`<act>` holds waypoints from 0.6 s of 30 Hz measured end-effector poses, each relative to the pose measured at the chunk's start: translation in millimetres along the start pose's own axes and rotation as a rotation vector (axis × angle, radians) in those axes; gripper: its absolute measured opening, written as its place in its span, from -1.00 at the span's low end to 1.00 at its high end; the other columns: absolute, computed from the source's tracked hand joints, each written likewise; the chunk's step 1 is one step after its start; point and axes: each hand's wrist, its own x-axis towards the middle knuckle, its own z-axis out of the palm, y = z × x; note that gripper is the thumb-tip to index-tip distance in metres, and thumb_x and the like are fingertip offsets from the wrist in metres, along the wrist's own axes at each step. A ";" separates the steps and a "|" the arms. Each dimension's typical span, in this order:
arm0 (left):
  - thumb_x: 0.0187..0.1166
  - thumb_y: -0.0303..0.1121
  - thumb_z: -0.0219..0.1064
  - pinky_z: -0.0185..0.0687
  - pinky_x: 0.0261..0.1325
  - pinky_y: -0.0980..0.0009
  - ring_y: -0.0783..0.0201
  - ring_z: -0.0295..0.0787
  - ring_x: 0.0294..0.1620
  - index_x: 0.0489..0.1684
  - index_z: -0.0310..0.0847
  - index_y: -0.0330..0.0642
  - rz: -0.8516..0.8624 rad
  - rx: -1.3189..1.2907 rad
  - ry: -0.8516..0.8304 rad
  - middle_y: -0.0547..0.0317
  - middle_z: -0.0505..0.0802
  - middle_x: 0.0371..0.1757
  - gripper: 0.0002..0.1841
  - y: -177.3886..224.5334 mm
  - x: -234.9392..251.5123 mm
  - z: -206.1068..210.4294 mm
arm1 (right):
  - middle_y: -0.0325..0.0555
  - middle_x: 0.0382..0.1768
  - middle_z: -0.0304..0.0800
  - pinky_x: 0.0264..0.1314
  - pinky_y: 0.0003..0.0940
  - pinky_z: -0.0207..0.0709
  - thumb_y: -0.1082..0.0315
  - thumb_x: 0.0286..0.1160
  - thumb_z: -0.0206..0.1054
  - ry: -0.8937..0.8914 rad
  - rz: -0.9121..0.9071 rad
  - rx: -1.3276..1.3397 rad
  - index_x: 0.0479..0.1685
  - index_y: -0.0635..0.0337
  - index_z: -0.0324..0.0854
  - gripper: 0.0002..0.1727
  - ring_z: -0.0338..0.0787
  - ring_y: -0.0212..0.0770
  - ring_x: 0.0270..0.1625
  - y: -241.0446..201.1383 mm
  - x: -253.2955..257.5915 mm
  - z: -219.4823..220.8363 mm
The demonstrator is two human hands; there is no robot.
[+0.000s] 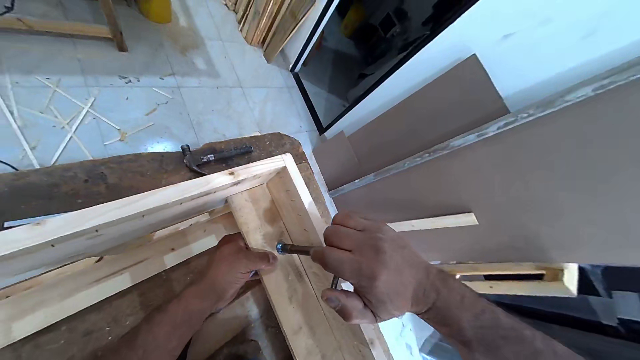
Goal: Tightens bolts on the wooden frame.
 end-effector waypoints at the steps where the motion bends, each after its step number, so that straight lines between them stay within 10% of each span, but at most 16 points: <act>1: 0.32 -0.66 0.52 0.89 -0.01 0.20 0.07 0.92 -0.11 -0.02 0.70 -0.41 -0.006 0.008 -0.008 -0.14 0.91 -0.12 -0.73 0.9 0.6 -0.3 | -0.28 -0.57 0.47 -0.28 -0.29 0.46 -0.20 0.74 -0.18 -0.017 -0.028 0.000 -0.34 0.04 0.68 -0.36 0.56 -0.23 -0.41 3.6 1.7 -1.0; 13: 0.26 -0.67 0.56 0.89 0.03 0.26 0.13 0.92 -0.08 -0.02 0.69 -0.40 -0.016 0.027 -0.012 -0.08 0.91 -0.09 -0.68 3.3 3.2 -0.2 | -0.22 -0.37 0.64 0.00 -0.18 0.48 -0.16 0.63 0.14 -0.345 -0.514 0.038 -0.28 0.04 0.67 -0.53 0.66 -0.09 -0.11 41.7 37.8 -22.6; 18: 0.28 -0.64 0.57 0.89 -0.02 0.28 0.14 0.92 -0.12 0.00 0.69 -0.36 -0.023 0.045 -0.005 -0.06 0.92 -0.11 -0.68 3.2 2.8 1.4 | -0.27 -0.61 0.48 -0.60 -0.28 0.29 -0.37 0.56 0.16 -0.219 -0.500 -0.004 -0.40 0.03 0.66 -0.37 0.55 -0.16 -0.52 44.8 39.0 -12.1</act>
